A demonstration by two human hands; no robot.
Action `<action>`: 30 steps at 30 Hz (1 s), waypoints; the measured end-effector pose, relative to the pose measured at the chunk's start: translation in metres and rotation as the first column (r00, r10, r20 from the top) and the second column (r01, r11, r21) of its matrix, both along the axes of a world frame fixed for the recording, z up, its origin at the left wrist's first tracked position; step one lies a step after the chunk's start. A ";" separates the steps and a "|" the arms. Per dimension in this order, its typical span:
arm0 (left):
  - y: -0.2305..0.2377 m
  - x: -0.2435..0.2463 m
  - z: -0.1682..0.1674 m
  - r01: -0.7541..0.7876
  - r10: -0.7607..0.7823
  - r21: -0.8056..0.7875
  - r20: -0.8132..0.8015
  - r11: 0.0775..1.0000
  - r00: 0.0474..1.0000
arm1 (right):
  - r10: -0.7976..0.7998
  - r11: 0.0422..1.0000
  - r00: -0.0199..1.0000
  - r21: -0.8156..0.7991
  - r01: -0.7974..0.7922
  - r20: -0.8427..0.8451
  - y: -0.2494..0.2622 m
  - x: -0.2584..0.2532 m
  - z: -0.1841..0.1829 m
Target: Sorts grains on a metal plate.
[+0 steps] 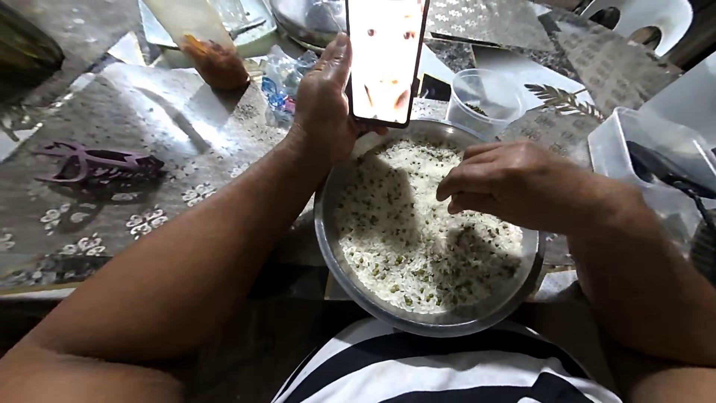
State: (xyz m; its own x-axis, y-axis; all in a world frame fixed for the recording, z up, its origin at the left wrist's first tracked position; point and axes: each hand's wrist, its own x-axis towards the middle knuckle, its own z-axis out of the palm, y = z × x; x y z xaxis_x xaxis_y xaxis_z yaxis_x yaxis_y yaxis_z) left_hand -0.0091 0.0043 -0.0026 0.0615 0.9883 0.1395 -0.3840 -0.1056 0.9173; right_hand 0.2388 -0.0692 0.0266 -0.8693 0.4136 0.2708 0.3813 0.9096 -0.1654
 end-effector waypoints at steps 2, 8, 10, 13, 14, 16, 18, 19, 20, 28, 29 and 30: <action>-0.001 0.000 0.000 0.001 -0.001 0.003 0.008 1.000 1.000 | -0.003 0.999 1.000 -0.032 0.003 -0.002 -0.001 -0.001 -0.001; -0.003 0.001 0.002 -0.013 0.013 -0.010 -0.017 1.000 1.000 | 0.009 0.999 1.000 -0.044 -0.010 -0.022 0.000 0.003 0.007; -0.003 0.001 0.001 -0.011 0.011 0.000 -0.016 1.000 1.000 | -0.022 0.999 1.000 -0.030 0.022 -0.009 0.001 0.008 0.011; -0.001 0.001 0.001 -0.012 0.012 0.009 -0.006 1.000 1.000 | -0.079 0.997 0.997 -0.015 0.079 0.012 0.002 0.018 0.018; -0.001 0.001 0.000 -0.010 0.010 0.004 -0.009 1.000 1.000 | -0.084 0.996 0.996 -0.026 0.085 0.033 0.001 0.020 0.020; -0.001 0.001 0.001 -0.014 0.014 -0.013 -0.005 1.000 1.000 | -0.072 0.990 0.990 -0.113 0.085 0.118 -0.005 0.022 0.020; -0.001 0.001 0.001 -0.015 0.015 -0.017 0.001 1.000 1.000 | -0.036 0.972 0.979 -0.222 0.081 0.200 -0.017 0.011 0.014; -0.001 0.001 0.001 -0.018 0.018 -0.014 -0.003 1.000 1.000 | -0.014 0.961 0.968 -0.266 0.082 0.249 -0.022 0.002 0.010; -0.002 0.001 0.001 -0.020 0.020 -0.008 -0.008 1.000 1.000 | 0.020 0.957 0.953 -0.281 0.069 0.302 -0.026 -0.007 0.004; -0.001 0.000 0.000 -0.011 0.011 0.010 0.011 1.000 1.000 | 0.040 0.999 0.999 -0.024 -0.040 -0.009 -0.012 -0.004 0.001; -0.001 0.000 0.000 -0.010 0.010 0.009 0.012 1.000 1.000 | 0.034 0.999 0.999 0.003 -0.034 -0.036 -0.008 -0.002 0.005; 0.000 0.000 0.000 -0.013 0.013 0.007 0.013 1.000 1.000 | 0.023 1.000 0.999 0.014 -0.022 -0.036 -0.006 0.000 0.009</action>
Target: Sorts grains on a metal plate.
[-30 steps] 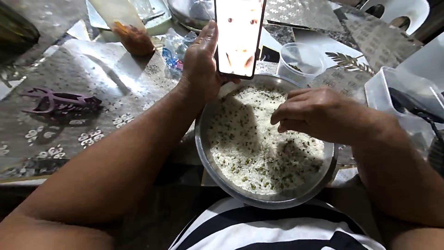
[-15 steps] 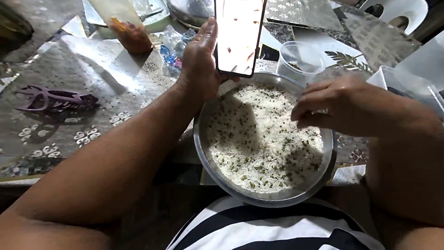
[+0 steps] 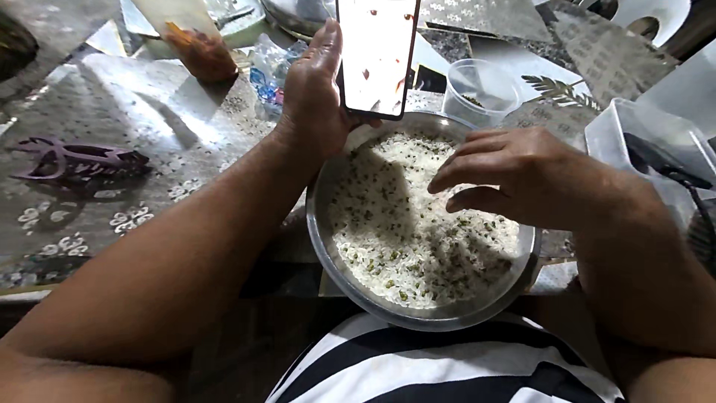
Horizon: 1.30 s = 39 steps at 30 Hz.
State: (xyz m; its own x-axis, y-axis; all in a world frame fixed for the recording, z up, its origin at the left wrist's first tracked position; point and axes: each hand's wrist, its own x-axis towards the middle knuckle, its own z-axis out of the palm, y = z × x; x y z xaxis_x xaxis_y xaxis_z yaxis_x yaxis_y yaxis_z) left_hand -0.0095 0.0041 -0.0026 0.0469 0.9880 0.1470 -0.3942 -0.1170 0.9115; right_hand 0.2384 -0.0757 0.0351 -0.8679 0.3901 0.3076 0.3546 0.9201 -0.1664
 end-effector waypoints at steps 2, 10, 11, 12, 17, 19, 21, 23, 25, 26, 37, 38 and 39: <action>0.001 0.000 0.000 0.001 -0.001 -0.001 0.003 1.000 1.000 | -0.030 0.999 0.998 -0.014 0.031 0.053 0.000 0.005 0.004; 0.002 -0.001 -0.001 0.016 -0.016 0.021 -0.011 1.000 1.000 | -0.161 0.946 0.844 -0.164 0.280 0.511 -0.009 -0.006 -0.006; 0.002 0.000 -0.001 0.011 -0.011 0.019 -0.010 1.000 1.000 | -0.131 0.955 0.875 -0.177 0.237 0.466 -0.007 -0.002 -0.006; 0.002 0.000 -0.001 0.010 -0.010 0.015 -0.006 1.000 1.000 | -0.104 0.966 0.911 -0.178 0.188 0.399 -0.006 0.003 -0.004; 0.001 -0.001 0.000 0.013 -0.013 0.007 -0.007 1.000 1.000 | -0.064 0.996 0.982 -0.050 0.074 0.176 -0.002 0.017 0.009; 0.002 -0.002 0.000 0.024 -0.023 0.011 -0.025 1.000 0.999 | -0.070 0.995 0.980 -0.057 0.082 0.188 -0.001 0.018 0.009; 0.001 -0.002 0.000 0.022 -0.021 0.013 -0.028 1.000 0.999 | -0.086 0.992 0.974 -0.075 0.104 0.207 -0.002 0.017 0.006; -0.001 -0.001 0.001 0.009 -0.009 0.004 -0.028 1.000 1.000 | -0.102 0.990 0.971 -0.070 0.120 0.216 -0.003 0.014 0.004; -0.002 0.000 0.002 -0.006 0.006 0.003 -0.038 1.000 0.999 | -0.112 0.990 0.968 -0.054 0.128 0.225 -0.005 0.013 0.004; -0.003 0.000 0.002 -0.009 0.009 0.006 -0.037 1.000 0.999 | -0.111 0.991 0.968 -0.047 0.125 0.226 -0.005 0.013 0.003; -0.003 0.003 0.000 -0.017 0.016 -0.014 -0.042 1.000 0.999 | -0.417 0.907 0.907 0.085 0.412 0.057 0.025 0.034 0.014; -0.004 0.003 0.001 -0.014 0.014 -0.015 -0.042 1.000 0.999 | -0.465 0.882 0.885 0.100 0.461 0.019 0.031 0.036 0.012; -0.004 0.003 0.001 -0.013 0.012 -0.014 -0.042 1.000 0.999 | -0.507 0.855 0.861 0.113 0.506 -0.020 0.038 0.037 0.009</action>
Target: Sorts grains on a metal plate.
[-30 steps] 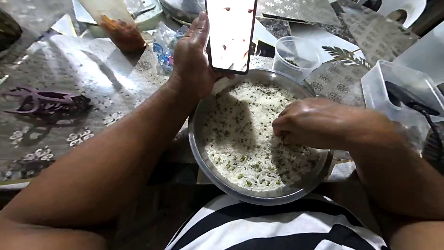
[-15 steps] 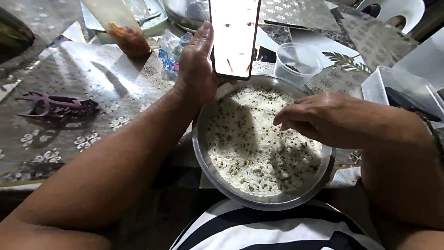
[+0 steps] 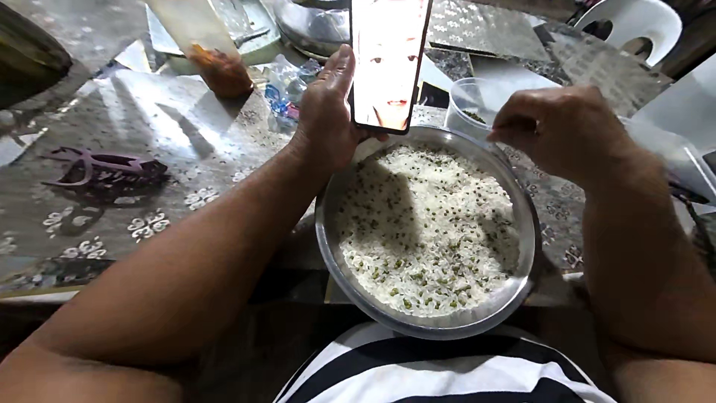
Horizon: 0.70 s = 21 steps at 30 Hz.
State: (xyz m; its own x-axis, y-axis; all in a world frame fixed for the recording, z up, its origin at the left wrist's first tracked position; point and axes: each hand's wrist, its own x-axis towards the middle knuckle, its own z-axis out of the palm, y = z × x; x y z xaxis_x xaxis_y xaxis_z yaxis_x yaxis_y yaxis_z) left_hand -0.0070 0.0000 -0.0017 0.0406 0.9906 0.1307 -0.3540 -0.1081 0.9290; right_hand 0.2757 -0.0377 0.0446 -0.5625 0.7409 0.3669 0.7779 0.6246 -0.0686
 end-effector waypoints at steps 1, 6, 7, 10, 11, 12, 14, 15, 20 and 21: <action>0.000 0.000 0.000 0.005 -0.005 0.005 0.001 1.000 1.000 | -0.044 0.998 0.999 0.033 0.045 -0.028 0.007 0.001 -0.004; 0.001 -0.001 0.000 0.013 -0.013 0.022 0.012 1.000 1.000 | -0.176 0.984 0.982 0.015 0.177 -0.073 0.025 0.004 -0.016; 0.002 -0.001 0.000 0.017 -0.017 0.024 0.016 1.000 1.000 | -0.134 0.991 0.988 0.015 0.135 -0.080 0.023 0.003 -0.016; 0.002 -0.001 0.000 0.017 -0.017 0.022 0.010 1.000 1.000 | 0.127 0.988 0.990 -0.084 -0.131 -0.052 0.007 -0.006 -0.011; 0.002 -0.002 0.000 0.021 -0.022 0.023 0.012 1.000 1.000 | 0.205 0.962 0.978 -0.176 -0.207 -0.029 0.000 -0.010 -0.011; 0.002 -0.002 0.000 0.026 -0.026 0.021 0.017 0.999 1.000 | 0.259 0.932 0.966 -0.263 -0.250 0.001 -0.005 -0.015 -0.013; 0.003 -0.002 0.000 0.033 -0.033 0.019 0.014 0.999 0.999 | 0.359 0.878 0.932 -0.356 -0.318 0.052 -0.010 -0.025 -0.021; 0.003 -0.003 0.000 0.035 -0.035 0.016 0.014 0.999 0.999 | 0.387 0.862 0.919 -0.383 -0.332 0.073 -0.011 -0.029 -0.024; 0.004 -0.003 -0.001 0.035 -0.035 0.023 0.016 0.999 0.999 | 0.386 0.880 0.915 -0.345 -0.327 0.116 -0.018 -0.028 -0.019; 0.004 -0.003 -0.001 0.033 -0.033 0.019 0.014 0.999 0.999 | 0.381 0.876 0.917 -0.366 -0.315 0.121 -0.020 -0.028 -0.017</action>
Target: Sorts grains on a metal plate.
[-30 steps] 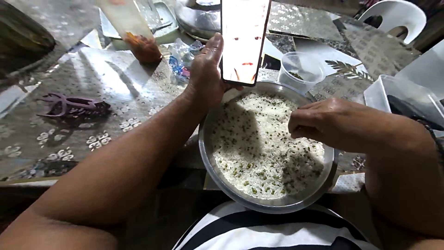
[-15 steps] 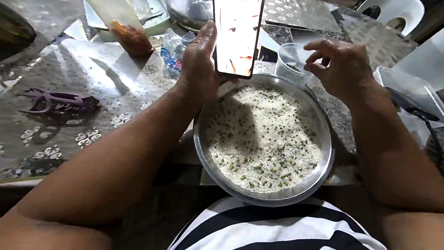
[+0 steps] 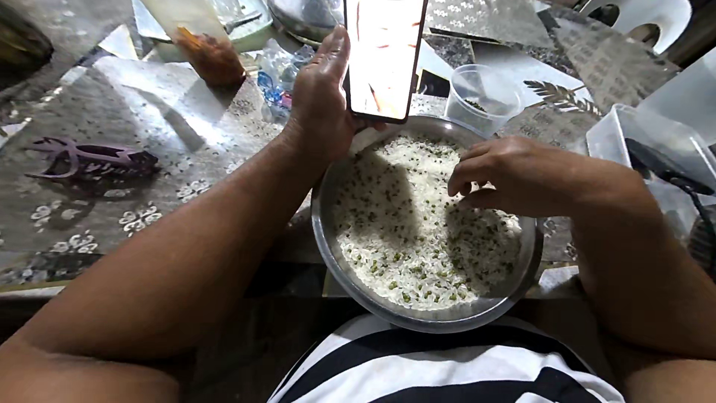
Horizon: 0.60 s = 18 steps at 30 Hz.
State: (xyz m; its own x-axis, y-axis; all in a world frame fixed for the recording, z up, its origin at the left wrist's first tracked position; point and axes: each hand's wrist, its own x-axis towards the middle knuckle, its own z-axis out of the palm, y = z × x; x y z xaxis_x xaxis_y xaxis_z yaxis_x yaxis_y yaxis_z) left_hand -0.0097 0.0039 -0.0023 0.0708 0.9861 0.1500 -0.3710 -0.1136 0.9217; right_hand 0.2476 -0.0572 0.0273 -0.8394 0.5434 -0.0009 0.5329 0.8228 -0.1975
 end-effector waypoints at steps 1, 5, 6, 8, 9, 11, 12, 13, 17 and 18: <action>0.000 0.000 0.001 -0.009 0.009 -0.001 -0.002 1.000 1.000 | -0.011 1.000 1.000 -0.023 0.012 0.022 -0.002 -0.001 0.000; -0.001 0.001 0.001 -0.029 0.029 -0.006 0.007 1.000 1.000 | -0.005 1.000 0.998 -0.019 0.006 0.059 -0.001 -0.007 -0.009; -0.001 0.000 0.002 -0.031 0.031 -0.010 0.004 0.999 1.000 | 0.014 1.000 0.999 0.001 -0.014 0.033 -0.001 -0.006 -0.008; -0.002 -0.001 -0.001 -0.027 0.027 -0.008 -0.013 1.000 1.000 | 0.038 0.998 0.999 0.047 -0.037 -0.020 -0.005 -0.002 -0.005; -0.002 0.000 -0.002 -0.026 0.026 0.000 -0.024 1.000 0.999 | 0.040 0.997 0.998 0.074 -0.037 -0.038 -0.007 0.000 -0.004; -0.001 0.001 0.001 -0.028 0.028 0.005 -0.032 1.000 0.999 | 0.051 0.990 0.996 0.134 -0.042 -0.069 -0.007 0.001 -0.004; -0.001 0.000 0.002 -0.022 0.022 0.004 -0.036 1.000 0.999 | 0.056 0.989 0.996 0.140 -0.046 -0.071 -0.007 0.001 -0.005; -0.003 0.001 0.001 -0.025 0.025 -0.003 -0.039 1.000 0.999 | 0.062 0.992 0.996 0.118 -0.054 -0.065 -0.008 0.000 -0.007; -0.003 0.001 0.002 -0.011 0.010 -0.037 -0.017 0.999 1.000 | 0.077 0.997 0.995 0.008 -0.077 -0.059 -0.007 -0.001 -0.002; -0.005 0.001 0.000 -0.011 0.011 -0.050 0.000 0.999 1.000 | 0.072 0.997 0.996 -0.023 -0.074 -0.060 -0.008 -0.002 -0.002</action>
State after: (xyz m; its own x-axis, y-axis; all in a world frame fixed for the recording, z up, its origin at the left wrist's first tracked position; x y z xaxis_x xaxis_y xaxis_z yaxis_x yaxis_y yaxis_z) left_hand -0.0087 -0.0010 -0.0025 0.0595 0.9931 0.1009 -0.3705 -0.0718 0.9260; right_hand 0.2458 -0.0649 0.0256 -0.8760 0.4810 0.0368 0.4583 0.8537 -0.2474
